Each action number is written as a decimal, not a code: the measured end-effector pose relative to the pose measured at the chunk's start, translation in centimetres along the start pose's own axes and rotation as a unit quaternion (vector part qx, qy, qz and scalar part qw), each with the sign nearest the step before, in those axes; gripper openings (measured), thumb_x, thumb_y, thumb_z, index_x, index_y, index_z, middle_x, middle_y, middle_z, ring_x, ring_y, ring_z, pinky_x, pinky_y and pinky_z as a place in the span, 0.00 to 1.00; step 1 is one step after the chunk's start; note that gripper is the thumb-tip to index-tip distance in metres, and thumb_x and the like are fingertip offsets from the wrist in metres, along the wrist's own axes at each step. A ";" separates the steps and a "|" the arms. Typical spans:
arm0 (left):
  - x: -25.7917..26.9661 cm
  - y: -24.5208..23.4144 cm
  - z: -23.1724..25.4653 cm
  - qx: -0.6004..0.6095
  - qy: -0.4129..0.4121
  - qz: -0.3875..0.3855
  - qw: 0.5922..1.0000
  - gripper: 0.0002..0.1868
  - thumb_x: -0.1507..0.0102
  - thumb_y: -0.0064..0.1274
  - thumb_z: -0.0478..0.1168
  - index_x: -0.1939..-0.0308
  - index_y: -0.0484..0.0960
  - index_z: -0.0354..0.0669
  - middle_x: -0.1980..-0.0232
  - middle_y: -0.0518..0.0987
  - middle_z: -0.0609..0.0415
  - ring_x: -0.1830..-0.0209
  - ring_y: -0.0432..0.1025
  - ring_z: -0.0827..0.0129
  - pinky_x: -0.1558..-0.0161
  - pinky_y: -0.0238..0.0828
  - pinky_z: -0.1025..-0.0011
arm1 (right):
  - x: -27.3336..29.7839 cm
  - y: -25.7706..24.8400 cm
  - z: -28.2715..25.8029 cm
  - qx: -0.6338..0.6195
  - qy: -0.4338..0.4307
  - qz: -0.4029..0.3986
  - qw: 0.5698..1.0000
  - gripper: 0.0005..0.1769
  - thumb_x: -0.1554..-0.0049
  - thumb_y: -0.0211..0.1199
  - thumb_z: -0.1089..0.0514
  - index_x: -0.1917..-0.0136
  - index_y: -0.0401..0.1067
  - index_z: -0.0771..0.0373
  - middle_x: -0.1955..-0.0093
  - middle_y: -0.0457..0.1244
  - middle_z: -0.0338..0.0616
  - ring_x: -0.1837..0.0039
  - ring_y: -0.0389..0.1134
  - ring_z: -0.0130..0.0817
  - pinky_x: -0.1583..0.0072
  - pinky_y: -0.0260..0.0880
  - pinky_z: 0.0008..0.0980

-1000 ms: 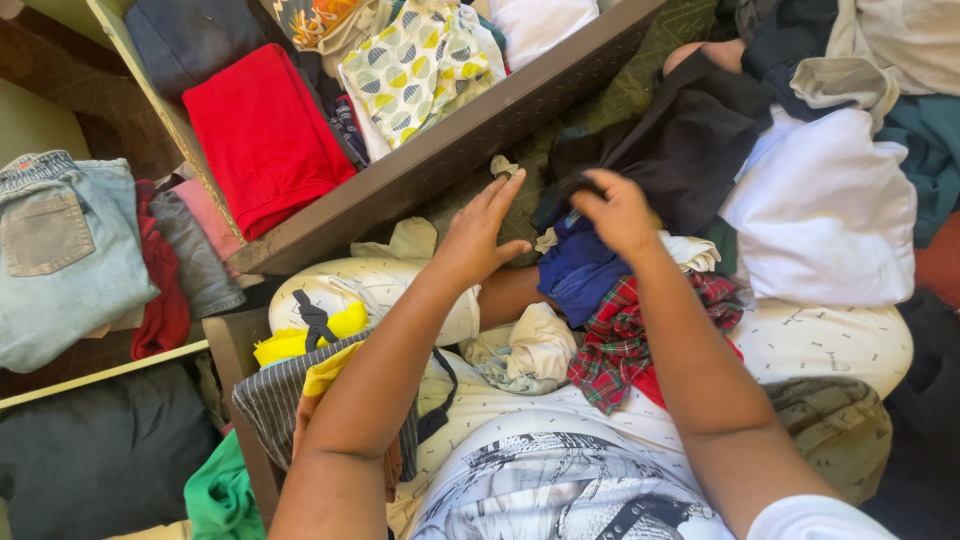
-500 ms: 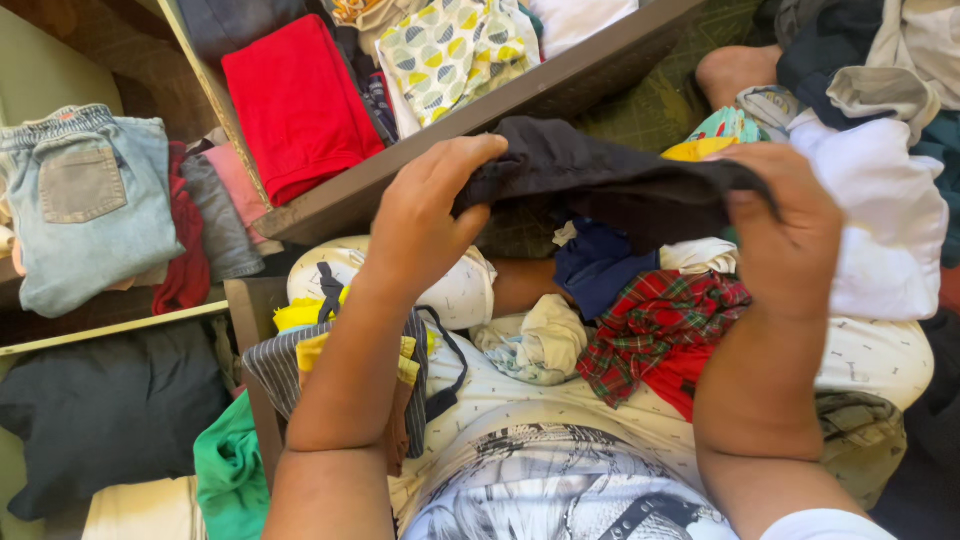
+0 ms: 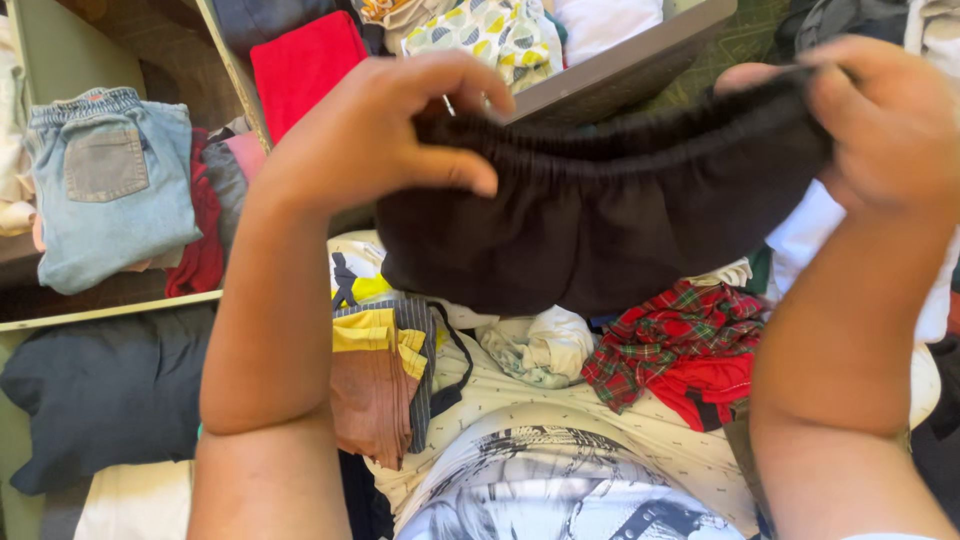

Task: The person sits on the floor and folds various garments one by one, including shorts, shirts, and patterned items. They place each folded item into a nearby drawer or bin.

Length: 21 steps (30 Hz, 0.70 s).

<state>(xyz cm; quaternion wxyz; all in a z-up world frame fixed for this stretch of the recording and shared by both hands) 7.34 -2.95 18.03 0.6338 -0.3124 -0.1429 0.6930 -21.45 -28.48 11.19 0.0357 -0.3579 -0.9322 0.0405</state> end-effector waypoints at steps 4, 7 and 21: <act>-1.7 2.8 -2.7 -0.016 -0.204 0.148 0.968 0.22 0.35 0.65 0.42 0.41 0.74 0.42 0.61 0.80 0.51 0.63 0.74 0.73 0.60 0.74 0.71 | -1.2 4.0 0.7 0.135 0.043 0.094 0.985 0.15 0.31 0.56 0.49 0.51 0.69 0.63 0.66 0.55 0.29 0.66 0.52 0.24 0.64 0.51 0.30; -1.8 7.2 -1.6 0.213 -0.285 0.100 0.929 0.24 0.32 0.57 0.42 0.35 0.69 0.42 0.67 0.76 0.48 0.69 0.70 0.69 0.67 0.77 0.66 | 2.9 8.7 -0.8 0.214 -0.146 0.013 0.966 0.14 0.26 0.59 0.53 0.47 0.67 0.68 0.57 0.58 0.35 0.54 0.57 0.24 0.51 0.61 0.27; -2.8 9.8 -4.0 0.256 -0.089 0.124 0.955 0.47 0.39 0.65 0.32 0.21 0.55 0.52 0.39 0.81 0.53 0.36 0.76 0.64 0.30 0.68 0.59 | -1.0 2.9 -0.9 -0.089 -0.112 -0.079 0.987 0.17 0.35 0.58 0.72 0.33 0.71 0.70 0.38 0.67 0.45 0.38 0.68 0.29 0.30 0.67 0.27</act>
Point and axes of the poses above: each hand's wrist, its own x-axis away from the middle knuckle, its own y-axis out of the palm, z = x × y, the point moved 3 cm from there along -x, towards the middle knuckle
